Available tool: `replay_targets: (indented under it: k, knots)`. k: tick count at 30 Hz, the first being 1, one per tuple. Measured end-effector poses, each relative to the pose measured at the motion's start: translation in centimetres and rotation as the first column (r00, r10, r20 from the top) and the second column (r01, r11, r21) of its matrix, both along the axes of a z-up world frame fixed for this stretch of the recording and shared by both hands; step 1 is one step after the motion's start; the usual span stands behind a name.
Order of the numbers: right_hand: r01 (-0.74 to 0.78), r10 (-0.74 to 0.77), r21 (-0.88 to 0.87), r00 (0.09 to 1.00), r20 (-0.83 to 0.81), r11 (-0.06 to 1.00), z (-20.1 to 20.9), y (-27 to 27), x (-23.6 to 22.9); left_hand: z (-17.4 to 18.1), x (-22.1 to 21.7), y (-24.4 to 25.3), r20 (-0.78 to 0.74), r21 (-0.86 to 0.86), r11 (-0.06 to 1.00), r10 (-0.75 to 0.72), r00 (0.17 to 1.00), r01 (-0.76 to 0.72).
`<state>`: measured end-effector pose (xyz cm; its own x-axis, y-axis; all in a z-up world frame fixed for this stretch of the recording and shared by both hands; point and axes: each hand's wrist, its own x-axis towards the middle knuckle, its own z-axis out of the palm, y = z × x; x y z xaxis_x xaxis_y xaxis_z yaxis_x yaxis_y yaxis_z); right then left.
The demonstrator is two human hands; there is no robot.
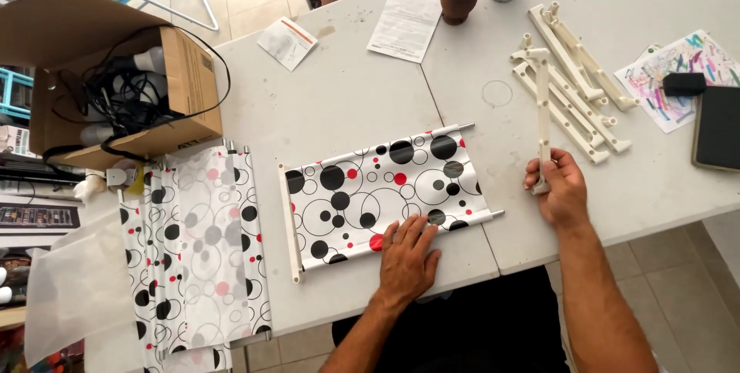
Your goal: Assembling fabric shelves for a display rack by sliding plastic support poles through the fabric sleeves.
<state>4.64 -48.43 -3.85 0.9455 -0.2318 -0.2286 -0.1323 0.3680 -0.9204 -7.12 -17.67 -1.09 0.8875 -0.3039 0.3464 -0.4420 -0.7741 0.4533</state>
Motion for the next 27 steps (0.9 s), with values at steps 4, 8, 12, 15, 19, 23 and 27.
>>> replay_targets:
  k: [4, 8, 12, 15, 19, 23, 27]
  knots:
    - [0.006, -0.007, 0.055, 1.0, 0.027, 0.998, -0.3, -0.3, -0.1, -0.2, -0.1, 0.0, -0.016, 0.005, 1.0, 0.004, 1.0, -0.004]
    - [0.003, -0.006, 0.068, 0.999, 0.047, 0.998, -0.3, -0.3, 0.0, 0.0, 0.0, 0.0, 0.007, -0.004, 1.0, 0.001, 1.0, -0.001]
    - [0.007, -0.009, 0.069, 0.999, 0.04, 0.998, 0.2, -0.2, -0.1, -0.3, 0.0, 0.0, 0.007, 0.0, 1.0, 0.006, 1.0, -0.006]
    - [0.008, -0.012, 0.1, 0.999, 0.035, 0.995, -0.2, -0.4, 0.0, -0.2, 0.0, -0.1, 0.007, 0.001, 1.0, 0.007, 1.0, -0.007]
    - [0.007, -0.011, 0.088, 0.999, 0.044, 0.996, 0.4, -0.3, -0.1, 0.0, 0.1, -0.1, 0.013, 0.003, 1.0, 0.008, 1.0, -0.008]
    - [-0.059, 0.055, 0.067, 0.997, 0.057, 0.996, 1.6, 0.0, -0.4, -0.2, 0.0, -0.1, -0.013, -0.003, 1.0, 0.007, 1.0, -0.007]
    - [-0.147, 0.121, 0.098, 0.965, 0.233, 0.984, -2.8, -1.8, 0.0, -2.0, 0.0, 0.1, -0.069, 0.015, 1.0, -0.014, 0.998, 0.015]
